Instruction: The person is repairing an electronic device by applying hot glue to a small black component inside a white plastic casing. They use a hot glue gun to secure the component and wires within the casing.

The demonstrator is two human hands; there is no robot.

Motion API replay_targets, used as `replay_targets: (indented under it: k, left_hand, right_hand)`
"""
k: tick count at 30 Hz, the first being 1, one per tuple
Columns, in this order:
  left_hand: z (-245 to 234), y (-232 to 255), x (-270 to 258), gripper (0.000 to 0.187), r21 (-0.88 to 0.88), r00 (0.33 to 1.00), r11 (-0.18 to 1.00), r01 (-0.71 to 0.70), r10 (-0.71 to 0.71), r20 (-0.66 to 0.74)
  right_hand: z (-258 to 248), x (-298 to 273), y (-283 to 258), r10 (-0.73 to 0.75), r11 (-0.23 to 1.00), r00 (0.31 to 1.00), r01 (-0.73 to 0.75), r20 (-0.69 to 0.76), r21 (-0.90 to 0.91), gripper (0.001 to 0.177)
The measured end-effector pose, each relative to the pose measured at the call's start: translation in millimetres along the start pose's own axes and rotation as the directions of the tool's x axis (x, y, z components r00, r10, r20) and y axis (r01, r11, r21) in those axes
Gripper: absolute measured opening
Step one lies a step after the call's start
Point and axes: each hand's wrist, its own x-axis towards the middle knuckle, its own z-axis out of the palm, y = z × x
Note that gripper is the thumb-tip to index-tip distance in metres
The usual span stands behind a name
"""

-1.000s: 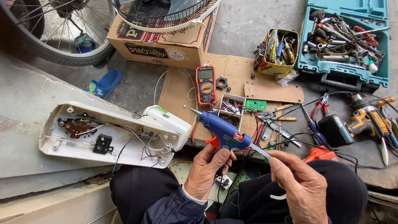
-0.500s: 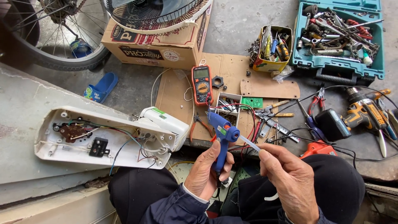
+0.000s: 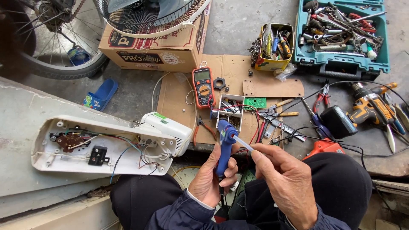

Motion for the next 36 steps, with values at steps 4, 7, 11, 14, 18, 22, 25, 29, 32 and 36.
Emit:
replay_targets:
  k: [4,7,11,14,18,22,25,29,32,36]
  left_hand:
    - [-13,-4,6,0.062,-0.132,0.993,0.988,0.081,-0.068,0.099]
    - [-17,-5,8,0.061,-0.191,0.987,0.975,0.116,-0.091,0.135]
    - [-10,-5,4,0.066,0.023,1.0,1.0,-0.021,0.02,0.024]
    - [1,0,-1,0.067,0.18,0.993,0.979,-0.093,0.105,-0.055]
    - [-16,-6,6,0.034,0.273,0.975,0.943,-0.192,0.214,-0.052]
    - [-14,-10,6,0.027,0.403,0.953,0.868,-0.29,0.299,0.043]
    - [-17,-16,8,0.026,0.562,0.919,0.747,-0.357,0.387,0.069]
    - [-3,-12,-3,0.033,0.77,0.91,0.587,-0.248,0.414,-0.022]
    - [-11,-22,2,0.035,0.72,0.927,0.642,-0.263,0.375,0.004]
    - [-4,-19,-4,0.043,0.753,0.932,0.607,-0.255,0.363,0.023]
  right_hand:
    - [1,-1,-8,0.02,1.0,1.0,-0.02,0.018,-0.017,0.022]
    - [2,-1,-8,0.047,0.999,0.999,-0.047,0.026,-0.008,0.022]
    - [0,1,-3,0.054,0.999,0.998,-0.053,0.043,-0.011,0.021]
    - [-8,5,-1,0.066,0.998,0.996,-0.065,0.064,-0.012,0.02]
    - [-24,8,4,0.074,0.996,0.994,-0.07,0.084,-0.047,0.021]
    - [-39,11,17,0.2,0.975,0.974,-0.209,0.109,0.071,0.022]
    - [-46,11,30,0.278,0.937,0.946,-0.305,0.169,0.17,0.023]
    - [-53,9,46,0.301,0.922,0.933,-0.338,0.196,0.191,0.027]
    - [-54,7,58,0.157,0.968,0.974,-0.185,0.164,0.169,0.029]
    - [-51,2,56,0.029,0.993,0.991,-0.043,0.133,0.106,0.028]
